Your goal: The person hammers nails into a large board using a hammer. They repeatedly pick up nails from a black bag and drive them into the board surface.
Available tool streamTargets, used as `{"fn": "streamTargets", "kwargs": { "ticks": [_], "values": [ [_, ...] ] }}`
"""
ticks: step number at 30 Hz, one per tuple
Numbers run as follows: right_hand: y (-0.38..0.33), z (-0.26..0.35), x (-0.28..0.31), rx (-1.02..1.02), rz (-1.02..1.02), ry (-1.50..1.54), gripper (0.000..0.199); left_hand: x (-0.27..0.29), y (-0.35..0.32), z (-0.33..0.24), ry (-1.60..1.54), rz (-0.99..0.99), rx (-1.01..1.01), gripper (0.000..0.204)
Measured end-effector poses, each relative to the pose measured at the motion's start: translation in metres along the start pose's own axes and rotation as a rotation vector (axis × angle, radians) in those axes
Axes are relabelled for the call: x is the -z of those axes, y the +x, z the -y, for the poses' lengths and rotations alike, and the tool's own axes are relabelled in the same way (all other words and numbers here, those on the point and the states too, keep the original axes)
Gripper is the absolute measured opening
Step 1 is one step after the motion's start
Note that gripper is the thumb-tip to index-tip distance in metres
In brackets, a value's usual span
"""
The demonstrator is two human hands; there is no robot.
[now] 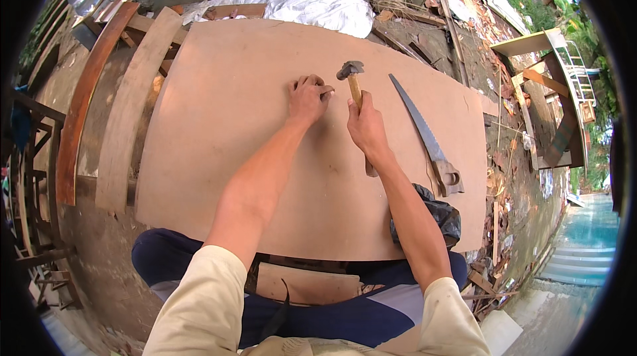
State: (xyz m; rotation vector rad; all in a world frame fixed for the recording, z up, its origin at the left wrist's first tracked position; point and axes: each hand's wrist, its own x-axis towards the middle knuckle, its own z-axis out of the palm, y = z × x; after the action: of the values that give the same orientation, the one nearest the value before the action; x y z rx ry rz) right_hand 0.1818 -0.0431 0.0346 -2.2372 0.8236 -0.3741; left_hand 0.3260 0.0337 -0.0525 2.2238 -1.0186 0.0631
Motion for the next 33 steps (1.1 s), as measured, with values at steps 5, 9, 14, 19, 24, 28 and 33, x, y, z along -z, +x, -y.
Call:
{"fn": "streamTargets", "kwargs": {
  "ticks": [5,9,14,19,24,28,33],
  "values": [
    [0.004,-0.012,-0.001,0.045,0.035,-0.102,0.032,0.001,0.003,-0.004,-0.030,0.015,-0.004,0.014],
    [0.012,0.004,0.011,0.081,-0.043,-0.098,0.031,0.007,0.000,0.018,-0.128,0.082,-0.024,0.023],
    [0.003,0.046,0.035,0.080,-0.126,0.050,0.037,0.014,-0.056,0.031,0.147,-0.012,-0.133,0.040],
    [0.004,-0.007,-0.007,0.043,-0.125,-0.107,0.034,0.020,-0.072,0.002,0.296,0.031,-0.049,0.045],
    [-0.003,0.024,0.008,0.052,-0.096,-0.001,0.034,0.027,-0.073,0.011,0.301,0.037,-0.028,0.046],
    [-0.004,0.017,-0.003,0.140,-0.110,-0.038,0.035,0.028,-0.073,0.008,0.269,0.032,-0.023,0.045],
    [0.009,-0.007,-0.009,-0.027,0.034,-0.157,0.031,0.025,-0.072,-0.001,0.287,0.053,-0.028,0.046]
  ]
}}
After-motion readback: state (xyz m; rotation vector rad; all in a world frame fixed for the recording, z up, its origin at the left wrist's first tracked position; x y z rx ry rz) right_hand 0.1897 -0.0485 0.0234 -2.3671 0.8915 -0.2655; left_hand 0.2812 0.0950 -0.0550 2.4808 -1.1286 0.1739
